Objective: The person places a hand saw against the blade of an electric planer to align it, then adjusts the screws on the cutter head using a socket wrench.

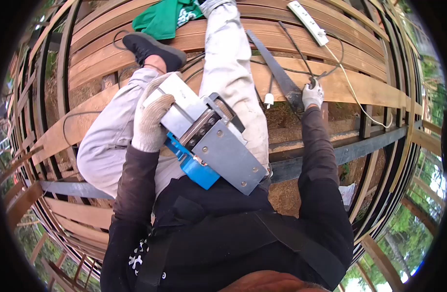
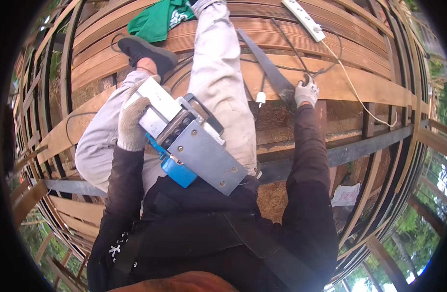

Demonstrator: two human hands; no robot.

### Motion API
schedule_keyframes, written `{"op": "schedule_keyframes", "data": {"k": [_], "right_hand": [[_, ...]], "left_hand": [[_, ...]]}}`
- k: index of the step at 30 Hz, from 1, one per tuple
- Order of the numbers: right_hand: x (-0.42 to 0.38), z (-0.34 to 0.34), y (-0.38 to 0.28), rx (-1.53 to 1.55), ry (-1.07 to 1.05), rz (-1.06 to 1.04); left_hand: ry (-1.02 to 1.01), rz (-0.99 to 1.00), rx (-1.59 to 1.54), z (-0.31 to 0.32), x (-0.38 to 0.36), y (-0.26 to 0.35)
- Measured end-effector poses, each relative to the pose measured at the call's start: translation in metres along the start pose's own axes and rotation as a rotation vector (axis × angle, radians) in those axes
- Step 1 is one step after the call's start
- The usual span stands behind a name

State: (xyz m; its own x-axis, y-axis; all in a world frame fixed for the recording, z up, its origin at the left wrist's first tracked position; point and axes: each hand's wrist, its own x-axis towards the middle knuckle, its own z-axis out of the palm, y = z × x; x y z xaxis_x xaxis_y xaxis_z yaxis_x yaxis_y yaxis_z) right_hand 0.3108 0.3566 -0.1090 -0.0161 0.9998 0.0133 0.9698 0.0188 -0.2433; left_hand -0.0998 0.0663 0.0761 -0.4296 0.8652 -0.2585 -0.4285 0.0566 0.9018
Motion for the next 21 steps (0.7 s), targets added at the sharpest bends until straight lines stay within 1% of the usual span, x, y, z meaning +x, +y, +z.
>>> {"op": "schedule_keyframes", "data": {"k": [2,3,4,5,6,7,8,9,13,15,16,17,18,19,20,21], "right_hand": [[0.030,0.015,0.006,-0.208,-0.035,-0.092],[0.046,0.019,0.004,-0.291,-0.113,-0.075],[0.060,0.024,0.005,-0.355,-0.191,-0.071],[0.065,0.021,-0.005,-0.410,-0.271,-0.009],[0.067,0.015,-0.013,-0.492,-0.311,0.007],[0.064,0.007,-0.025,-0.581,-0.305,-0.001],[0.067,0.003,-0.028,-0.617,-0.332,0.003],[0.073,0.003,-0.029,-0.654,-0.359,0.008],[0.088,0.004,-0.015,-0.684,-0.356,-0.012],[0.091,-0.006,-0.008,-0.574,-0.315,-0.070],[0.104,-0.005,0.010,-0.514,-0.324,-0.124],[0.121,0.000,0.036,-0.358,-0.286,-0.185],[0.128,-0.004,0.048,0.082,-0.424,-0.091],[0.117,-0.020,0.039,0.524,-0.545,0.009],[0.101,-0.032,0.031,0.694,-0.453,0.014],[0.077,-0.059,0.007,0.749,-0.473,0.060]], "left_hand": [[-0.035,-0.021,0.047,0.004,-0.002,0.008],[0.001,-0.030,0.032,0.007,-0.003,0.010],[0.008,0.002,0.111,0.007,-0.002,0.012],[0.001,0.025,0.186,0.009,-0.003,0.015],[0.026,0.026,0.193,0.011,-0.004,0.018],[0.029,-0.029,0.085,0.014,-0.006,0.019],[0.028,-0.082,-0.025,0.015,-0.007,0.020],[0.044,-0.077,-0.024,0.014,-0.007,0.020],[0.019,-0.070,0.035,0.011,-0.006,0.020],[0.042,-0.086,0.028,0.013,-0.007,0.024],[0.044,-0.088,0.026,0.012,-0.007,0.023],[0.030,-0.074,0.032,0.010,-0.007,0.021],[0.012,-0.060,0.039,0.008,-0.006,0.019],[0.004,-0.065,0.036,0.007,-0.007,0.016],[-0.002,-0.039,-0.020,0.006,-0.008,0.012],[-0.009,-0.009,-0.076,0.005,-0.008,0.011]]}}
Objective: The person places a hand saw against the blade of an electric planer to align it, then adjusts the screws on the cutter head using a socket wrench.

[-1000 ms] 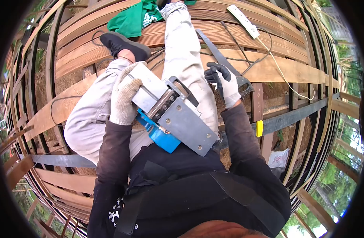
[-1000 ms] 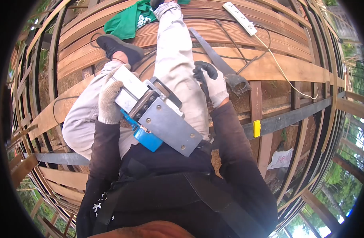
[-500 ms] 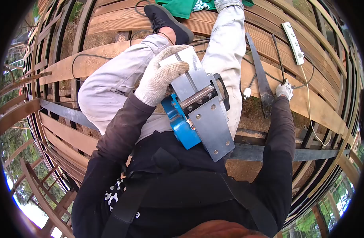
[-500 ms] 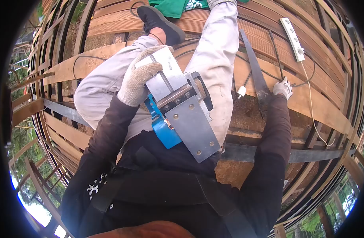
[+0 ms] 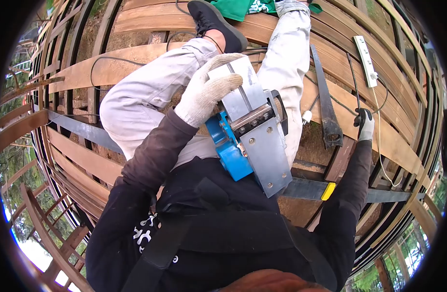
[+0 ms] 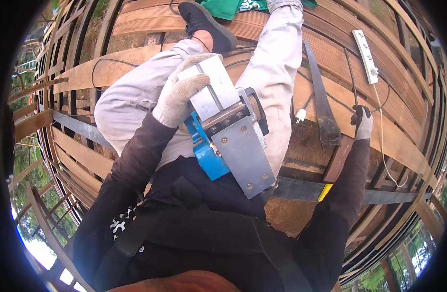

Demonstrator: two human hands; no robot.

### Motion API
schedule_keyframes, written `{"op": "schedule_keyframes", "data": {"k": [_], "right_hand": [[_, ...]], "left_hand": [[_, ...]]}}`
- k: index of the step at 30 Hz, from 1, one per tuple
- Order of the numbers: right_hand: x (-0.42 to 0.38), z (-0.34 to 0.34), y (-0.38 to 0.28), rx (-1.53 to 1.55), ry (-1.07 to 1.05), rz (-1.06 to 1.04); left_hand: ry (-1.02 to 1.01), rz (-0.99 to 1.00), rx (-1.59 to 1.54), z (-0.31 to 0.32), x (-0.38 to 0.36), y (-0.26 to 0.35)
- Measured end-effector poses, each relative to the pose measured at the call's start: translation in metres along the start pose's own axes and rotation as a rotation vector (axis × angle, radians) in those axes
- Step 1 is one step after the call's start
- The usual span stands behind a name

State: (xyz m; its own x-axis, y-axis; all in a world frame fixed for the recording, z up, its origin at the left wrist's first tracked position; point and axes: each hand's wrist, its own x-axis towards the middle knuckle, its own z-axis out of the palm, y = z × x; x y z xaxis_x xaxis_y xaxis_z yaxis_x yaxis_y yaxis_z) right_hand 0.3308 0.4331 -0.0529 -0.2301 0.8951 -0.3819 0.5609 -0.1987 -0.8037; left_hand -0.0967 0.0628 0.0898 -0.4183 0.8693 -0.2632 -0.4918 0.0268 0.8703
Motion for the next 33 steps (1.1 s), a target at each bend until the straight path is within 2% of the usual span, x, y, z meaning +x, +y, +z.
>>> {"op": "schedule_keyframes", "data": {"k": [2,4,7,8,10,11,12,13,14,16,19,21,23,25,26,30,32,33], "right_hand": [[-0.054,0.019,-0.032,0.369,-0.037,0.127],[-0.123,0.059,-0.080,0.540,-0.064,0.015],[-0.196,0.100,-0.127,0.628,-0.163,-0.162],[-0.203,0.100,-0.120,0.711,-0.319,-0.216],[-0.227,0.131,-0.118,0.639,-0.133,-0.312],[-0.228,0.155,-0.091,0.631,0.086,-0.237],[-0.239,0.168,-0.112,0.603,-0.026,-0.246],[-0.249,0.182,-0.114,0.697,-0.046,-0.195],[-0.244,0.193,-0.095,0.535,-0.015,-0.285],[-0.248,0.197,-0.101,0.638,-0.089,-0.429],[-0.254,0.192,-0.111,0.623,-0.140,-0.429],[-0.254,0.197,-0.112,0.656,-0.087,-0.501],[-0.253,0.197,-0.114,0.644,-0.035,-0.545],[-0.254,0.178,-0.130,0.652,-0.156,-0.487],[-0.257,0.166,-0.144,0.570,-0.066,-0.352],[-0.247,0.095,-0.174,0.278,0.106,-0.376],[-0.241,0.044,-0.179,0.221,0.021,-0.451],[-0.241,0.033,-0.187,0.206,0.116,-0.438]], "left_hand": [[0.014,-0.014,-0.039,0.001,-0.002,-0.001],[0.029,-0.028,-0.076,0.003,-0.004,-0.004],[0.057,0.002,0.049,0.002,-0.005,-0.011],[0.042,0.003,0.047,0.001,-0.003,-0.013],[0.053,-0.006,0.099,0.004,0.000,-0.017],[0.043,-0.050,0.116,0.008,0.002,-0.012],[0.027,-0.044,0.110,0.010,0.004,-0.012],[0.015,-0.035,0.185,0.011,0.007,-0.012],[0.011,-0.023,0.260,0.010,0.009,-0.013],[-0.022,0.024,0.446,0.011,0.011,-0.014],[-0.050,-0.063,0.508,0.015,0.008,-0.009],[-0.085,0.050,0.733,0.022,0.009,-0.009],[-0.092,0.019,0.725,0.028,0.014,-0.006],[-0.069,-0.009,0.745,0.030,0.017,-0.007],[-0.070,-0.012,0.747,0.030,0.019,-0.008],[-0.067,-0.018,0.675,0.023,0.024,-0.017],[-0.075,-0.004,0.668,0.023,0.023,-0.019],[-0.085,-0.005,0.663,0.023,0.023,-0.017]]}}
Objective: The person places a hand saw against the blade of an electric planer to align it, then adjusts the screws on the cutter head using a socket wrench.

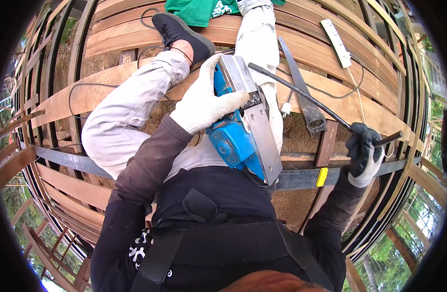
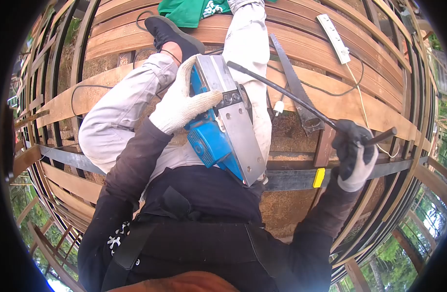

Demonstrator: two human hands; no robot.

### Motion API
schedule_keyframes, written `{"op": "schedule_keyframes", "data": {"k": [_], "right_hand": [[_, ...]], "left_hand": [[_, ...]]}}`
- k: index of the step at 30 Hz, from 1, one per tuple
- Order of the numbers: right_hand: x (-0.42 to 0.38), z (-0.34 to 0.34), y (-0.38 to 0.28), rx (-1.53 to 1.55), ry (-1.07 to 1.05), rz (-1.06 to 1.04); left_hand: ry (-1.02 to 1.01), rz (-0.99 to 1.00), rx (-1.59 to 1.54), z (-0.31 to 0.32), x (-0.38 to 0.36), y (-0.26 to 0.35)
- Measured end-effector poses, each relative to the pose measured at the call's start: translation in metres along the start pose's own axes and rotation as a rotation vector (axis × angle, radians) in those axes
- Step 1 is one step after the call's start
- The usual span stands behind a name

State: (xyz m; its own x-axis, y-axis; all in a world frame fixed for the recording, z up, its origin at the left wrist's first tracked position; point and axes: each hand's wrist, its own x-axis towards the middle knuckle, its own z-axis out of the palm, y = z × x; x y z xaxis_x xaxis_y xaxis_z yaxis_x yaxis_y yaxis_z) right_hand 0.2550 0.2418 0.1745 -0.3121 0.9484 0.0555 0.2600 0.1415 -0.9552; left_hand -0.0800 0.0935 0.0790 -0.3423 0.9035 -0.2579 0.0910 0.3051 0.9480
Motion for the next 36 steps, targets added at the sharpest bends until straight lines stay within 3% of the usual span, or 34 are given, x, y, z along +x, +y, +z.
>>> {"op": "schedule_keyframes", "data": {"k": [5,13,17,23,25,27,30,32,34,35,36], "right_hand": [[0.031,-0.076,-0.025,-0.200,-0.146,0.092],[0.037,-0.055,-0.030,-0.201,-0.062,0.119],[0.048,-0.060,-0.025,-0.100,-0.259,0.156],[0.069,-0.065,-0.023,-0.142,-0.328,0.174],[0.084,-0.063,-0.020,-0.185,-0.377,0.116],[0.104,-0.065,-0.011,-0.299,-0.410,-0.125],[0.119,-0.032,-0.020,-0.204,-0.430,-0.298],[0.124,-0.028,-0.001,-0.242,-0.214,-0.222],[0.107,-0.014,-0.005,-0.094,-0.171,-0.164],[0.106,-0.021,0.009,0.003,-0.178,-0.180],[0.100,-0.022,0.019,-0.087,-0.019,-0.200]], "left_hand": [[-0.010,0.002,0.024,-0.001,-0.001,0.003],[-0.021,-0.038,-0.021,-0.001,-0.004,0.005],[-0.008,-0.025,0.027,-0.002,-0.004,0.005],[-0.014,-0.008,0.034,-0.002,-0.004,0.009],[-0.015,-0.007,0.062,-0.001,-0.005,0.012],[-0.019,-0.005,0.088,0.000,-0.004,0.013],[0.014,0.028,0.162,0.001,-0.005,0.010],[-0.022,-0.027,-0.077,-0.001,-0.008,0.017],[0.023,-0.062,0.022,-0.008,-0.012,0.022],[0.061,0.012,0.033,-0.009,-0.011,0.010],[0.022,-0.093,-0.099,-0.016,-0.012,0.019]]}}
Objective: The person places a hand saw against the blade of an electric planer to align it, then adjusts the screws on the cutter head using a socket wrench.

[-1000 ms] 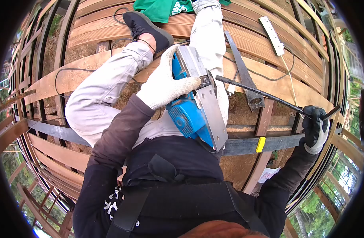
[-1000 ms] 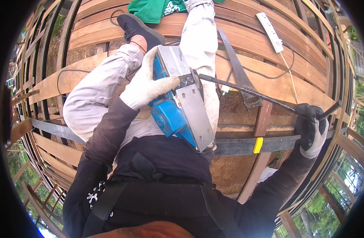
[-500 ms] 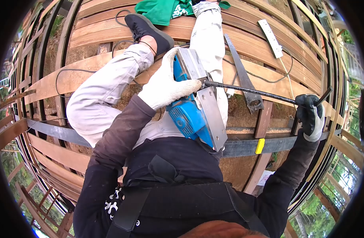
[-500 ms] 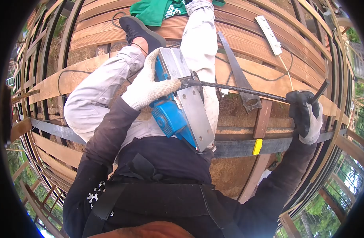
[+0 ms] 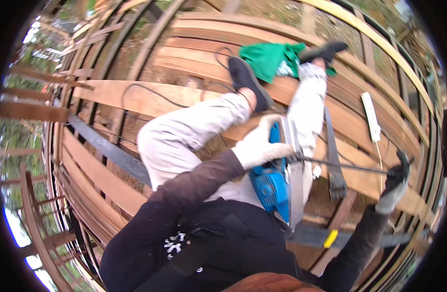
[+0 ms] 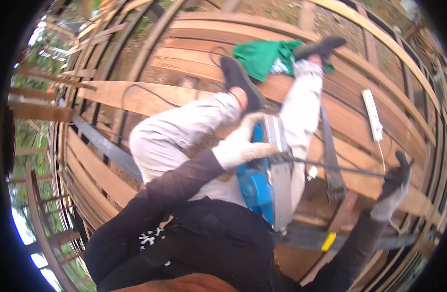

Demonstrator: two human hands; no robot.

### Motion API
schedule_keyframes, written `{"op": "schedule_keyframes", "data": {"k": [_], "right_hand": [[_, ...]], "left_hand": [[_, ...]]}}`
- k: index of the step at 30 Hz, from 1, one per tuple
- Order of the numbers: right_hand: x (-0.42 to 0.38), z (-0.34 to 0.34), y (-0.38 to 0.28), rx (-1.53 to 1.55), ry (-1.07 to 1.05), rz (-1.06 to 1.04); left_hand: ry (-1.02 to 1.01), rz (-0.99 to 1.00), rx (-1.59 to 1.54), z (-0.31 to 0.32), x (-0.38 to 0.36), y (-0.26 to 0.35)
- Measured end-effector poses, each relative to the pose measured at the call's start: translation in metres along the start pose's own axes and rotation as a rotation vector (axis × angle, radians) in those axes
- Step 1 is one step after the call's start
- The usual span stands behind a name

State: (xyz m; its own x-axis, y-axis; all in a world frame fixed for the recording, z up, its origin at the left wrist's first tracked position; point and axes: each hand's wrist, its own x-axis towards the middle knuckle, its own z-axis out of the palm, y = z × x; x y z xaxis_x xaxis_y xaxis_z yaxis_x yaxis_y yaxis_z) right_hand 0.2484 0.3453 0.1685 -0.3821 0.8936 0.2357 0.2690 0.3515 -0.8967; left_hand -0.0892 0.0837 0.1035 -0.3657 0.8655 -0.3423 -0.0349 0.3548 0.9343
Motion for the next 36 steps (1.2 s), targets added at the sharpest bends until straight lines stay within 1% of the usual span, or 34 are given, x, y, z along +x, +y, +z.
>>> {"op": "schedule_keyframes", "data": {"k": [1,2,3,4,5,6,7,9,11,12,14,15,17,18,19,20,21,22,23,25,26,27,29,30,32,35,36], "right_hand": [[-0.008,-0.010,0.013,0.041,0.039,0.072],[-0.007,-0.017,0.045,0.139,0.176,0.123],[-0.008,-0.033,0.069,0.118,0.119,0.147],[-0.011,-0.024,0.075,0.102,0.143,0.053],[-0.014,-0.020,0.077,0.049,0.133,-0.009],[-0.015,-0.015,0.079,-0.003,0.127,-0.073],[-0.015,-0.017,0.079,-0.088,0.084,-0.113],[-0.013,-0.018,0.080,0.102,0.041,-0.054],[-0.008,-0.014,0.075,0.031,0.079,-0.158],[-0.003,-0.017,0.076,0.036,0.080,-0.174],[0.004,-0.031,0.084,0.011,0.030,-0.109],[0.004,-0.029,0.081,0.011,0.030,-0.115],[-0.002,-0.018,0.065,0.043,0.123,-0.134],[-0.010,-0.013,0.041,-0.092,0.113,-0.170],[-0.021,0.001,0.004,-0.094,0.112,-0.175],[-0.032,0.019,-0.038,-0.148,0.191,-0.219],[-0.037,0.027,-0.057,-0.203,0.271,-0.260],[-0.038,0.019,-0.047,-0.236,0.239,-0.276],[-0.041,0.022,-0.052,-0.238,0.240,-0.275],[-0.050,0.030,-0.063,-0.141,0.346,-0.280],[-0.052,0.026,-0.048,-0.151,0.361,-0.333],[-0.054,0.033,-0.053,-0.153,0.359,-0.334],[-0.057,0.042,-0.057,-0.160,0.525,-0.495],[-0.061,0.035,-0.051,-0.143,0.446,-0.540],[-0.063,0.026,-0.036,-0.128,0.403,-0.502],[-0.065,0.012,-0.006,-0.109,0.357,-0.387],[-0.066,0.006,0.008,-0.100,0.337,-0.349]], "left_hand": [[0.003,-0.072,-0.116,-0.004,0.000,0.007],[0.003,-0.111,-0.114,-0.007,-0.001,0.015],[0.019,-0.095,-0.061,-0.007,0.006,0.006],[0.005,-0.094,-0.038,-0.009,0.009,0.007],[0.036,-0.001,-0.059,-0.003,0.022,-0.012],[-0.032,-0.058,-0.117,-0.011,0.030,-0.016],[0.003,-0.162,-0.142,-0.011,0.035,-0.013],[-0.258,-0.297,-0.080,-0.020,0.053,-0.010],[-0.262,-0.241,-0.064,-0.017,0.050,-0.012],[-0.268,-0.197,-0.044,-0.017,0.047,-0.011],[-0.217,-0.142,-0.061,-0.012,0.038,-0.005],[-0.174,-0.098,-0.078,-0.010,0.032,0.000],[-0.158,-0.117,-0.035,-0.017,0.007,0.034],[-0.146,-0.146,0.009,-0.021,-0.003,0.043],[-0.145,-0.141,0.006,-0.023,-0.006,0.042],[-0.150,-0.045,0.043,-0.026,-0.008,0.038],[-0.156,0.050,0.079,-0.027,-0.008,0.033],[-0.150,0.133,0.003,-0.024,-0.001,0.015],[-0.152,0.132,0.002,-0.025,-0.006,0.020],[-0.071,0.236,0.166,-0.029,-0.026,0.027],[-0.103,0.148,0.147,-0.033,-0.042,0.045],[-0.103,0.147,0.144,-0.033,-0.046,0.041],[0.053,0.303,0.203,-0.030,-0.054,0.031],[0.078,0.325,0.209,-0.028,-0.059,0.030],[0.102,0.337,0.221,-0.028,-0.069,0.029],[0.120,0.327,0.228,-0.030,-0.087,0.036],[0.156,0.331,0.242,-0.029,-0.092,0.037]]}}
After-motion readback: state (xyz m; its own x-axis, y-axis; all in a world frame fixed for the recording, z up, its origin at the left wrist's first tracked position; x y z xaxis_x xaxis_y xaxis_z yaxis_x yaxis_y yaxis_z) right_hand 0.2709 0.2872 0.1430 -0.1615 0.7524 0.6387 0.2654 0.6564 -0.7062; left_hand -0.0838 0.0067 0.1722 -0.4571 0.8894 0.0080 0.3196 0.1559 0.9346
